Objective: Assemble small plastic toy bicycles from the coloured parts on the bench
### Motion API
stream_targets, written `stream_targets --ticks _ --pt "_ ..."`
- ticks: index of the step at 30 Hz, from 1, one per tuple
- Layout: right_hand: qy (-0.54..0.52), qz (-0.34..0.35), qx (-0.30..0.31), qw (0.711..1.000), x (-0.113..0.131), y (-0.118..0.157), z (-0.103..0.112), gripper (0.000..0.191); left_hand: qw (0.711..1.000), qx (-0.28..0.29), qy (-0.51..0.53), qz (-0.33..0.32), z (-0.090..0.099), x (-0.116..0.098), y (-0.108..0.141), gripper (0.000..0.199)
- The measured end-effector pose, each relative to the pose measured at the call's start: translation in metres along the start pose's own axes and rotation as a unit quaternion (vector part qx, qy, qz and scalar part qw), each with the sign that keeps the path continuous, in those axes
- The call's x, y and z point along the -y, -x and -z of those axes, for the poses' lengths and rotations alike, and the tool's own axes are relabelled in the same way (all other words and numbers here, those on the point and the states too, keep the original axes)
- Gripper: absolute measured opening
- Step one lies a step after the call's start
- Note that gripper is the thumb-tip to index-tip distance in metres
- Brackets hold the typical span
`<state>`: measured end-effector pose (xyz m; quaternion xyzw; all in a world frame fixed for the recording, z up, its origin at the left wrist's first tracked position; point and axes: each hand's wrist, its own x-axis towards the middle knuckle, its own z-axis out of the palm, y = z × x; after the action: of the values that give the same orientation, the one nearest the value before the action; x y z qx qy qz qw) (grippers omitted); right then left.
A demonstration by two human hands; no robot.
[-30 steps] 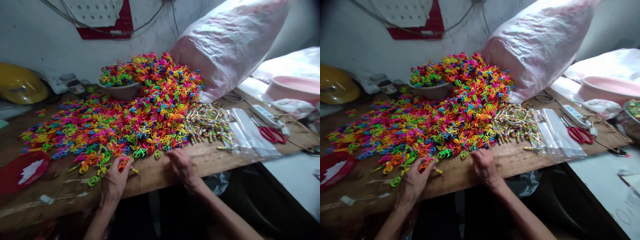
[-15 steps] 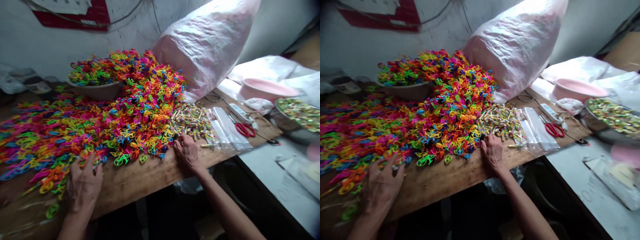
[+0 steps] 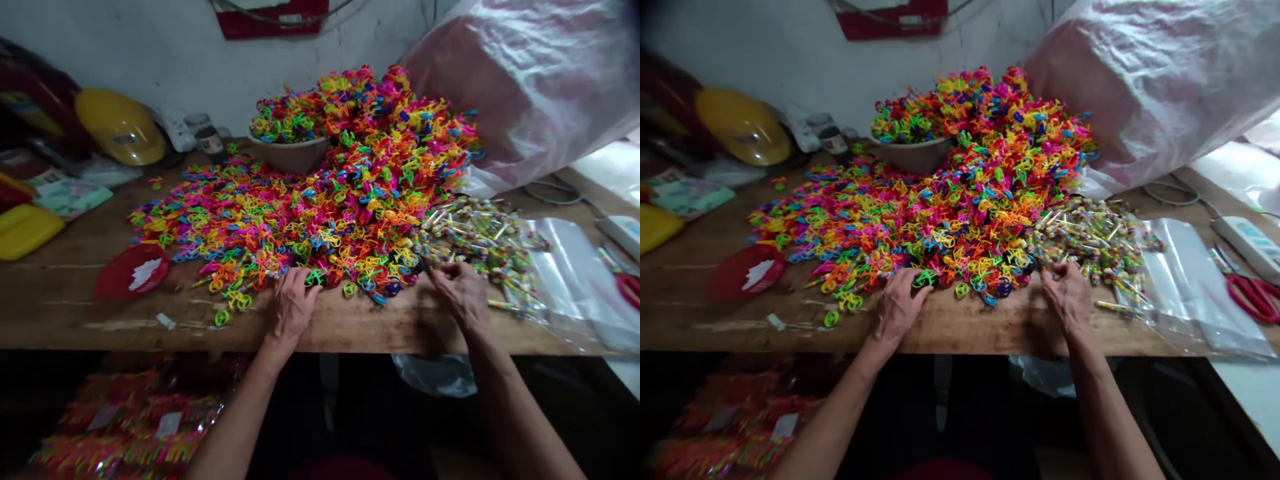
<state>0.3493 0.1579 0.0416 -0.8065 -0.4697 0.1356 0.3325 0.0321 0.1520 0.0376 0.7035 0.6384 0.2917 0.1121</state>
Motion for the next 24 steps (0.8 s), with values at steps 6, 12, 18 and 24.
stream_targets --ticks 6,12,18,24 --pt "-0.168 0.112 0.006 0.979 0.053 0.045 -0.010 0.017 0.928 0.051 0.296 0.219 0.004 0.016 0.000 0.025" --pt "-0.368 0.092 0.331 0.864 0.093 0.107 -0.062 0.023 0.813 0.152 0.487 0.279 0.020 0.001 0.016 0.036" --pt "-0.398 0.119 0.327 0.849 0.086 0.113 -0.060 0.021 0.754 0.227 0.552 0.275 0.024 -0.022 0.020 0.037" --pt "-0.307 0.248 0.191 0.899 0.080 0.110 -0.028 0.023 0.886 0.271 0.336 0.171 0.015 -0.036 0.016 0.025"
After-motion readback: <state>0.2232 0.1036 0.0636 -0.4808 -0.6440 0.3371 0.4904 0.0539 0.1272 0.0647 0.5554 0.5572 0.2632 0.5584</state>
